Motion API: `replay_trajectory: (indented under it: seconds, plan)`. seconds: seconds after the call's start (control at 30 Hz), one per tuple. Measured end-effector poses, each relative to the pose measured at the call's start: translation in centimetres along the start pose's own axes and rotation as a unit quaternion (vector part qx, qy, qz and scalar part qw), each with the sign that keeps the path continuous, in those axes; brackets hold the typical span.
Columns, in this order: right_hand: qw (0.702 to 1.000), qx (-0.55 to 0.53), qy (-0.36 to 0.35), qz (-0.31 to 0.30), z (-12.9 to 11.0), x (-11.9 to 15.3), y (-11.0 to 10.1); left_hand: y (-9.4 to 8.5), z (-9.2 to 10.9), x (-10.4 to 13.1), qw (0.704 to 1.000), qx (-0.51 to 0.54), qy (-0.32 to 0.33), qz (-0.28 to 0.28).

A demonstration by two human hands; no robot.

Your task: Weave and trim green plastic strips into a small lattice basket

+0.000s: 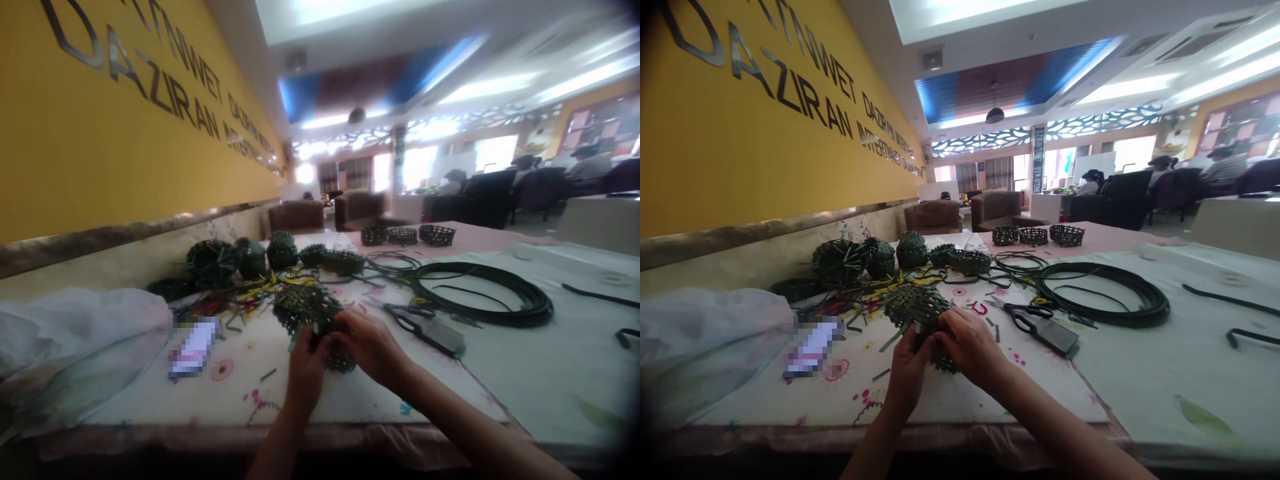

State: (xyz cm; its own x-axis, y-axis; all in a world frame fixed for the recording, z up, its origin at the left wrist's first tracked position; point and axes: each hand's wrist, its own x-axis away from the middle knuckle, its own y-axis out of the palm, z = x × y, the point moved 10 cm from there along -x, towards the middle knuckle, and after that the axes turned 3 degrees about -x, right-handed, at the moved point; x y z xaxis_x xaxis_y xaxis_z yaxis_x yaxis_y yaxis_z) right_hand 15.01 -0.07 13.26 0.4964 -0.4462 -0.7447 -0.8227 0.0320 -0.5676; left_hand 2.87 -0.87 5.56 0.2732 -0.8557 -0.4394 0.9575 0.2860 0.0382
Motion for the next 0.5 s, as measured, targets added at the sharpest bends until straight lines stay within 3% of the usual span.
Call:
replay_trajectory:
  seconds: [0.2,0.33,0.5]
  plan:
    - [1.0,-0.027,-0.006,0.002,-0.2,0.1,-0.1,-0.7,-1.4,0.0,0.998,0.001,-0.044,0.034]
    - [0.999,-0.014,-0.015,0.024,-0.6,0.5,-0.2,-0.4,-0.6,0.4,0.998,-0.024,-0.038,0.035]
    - [0.997,0.013,-0.039,0.059,-1.1,0.8,-0.2,-0.8,0.5,0.9,0.99,-0.107,0.0,0.094]
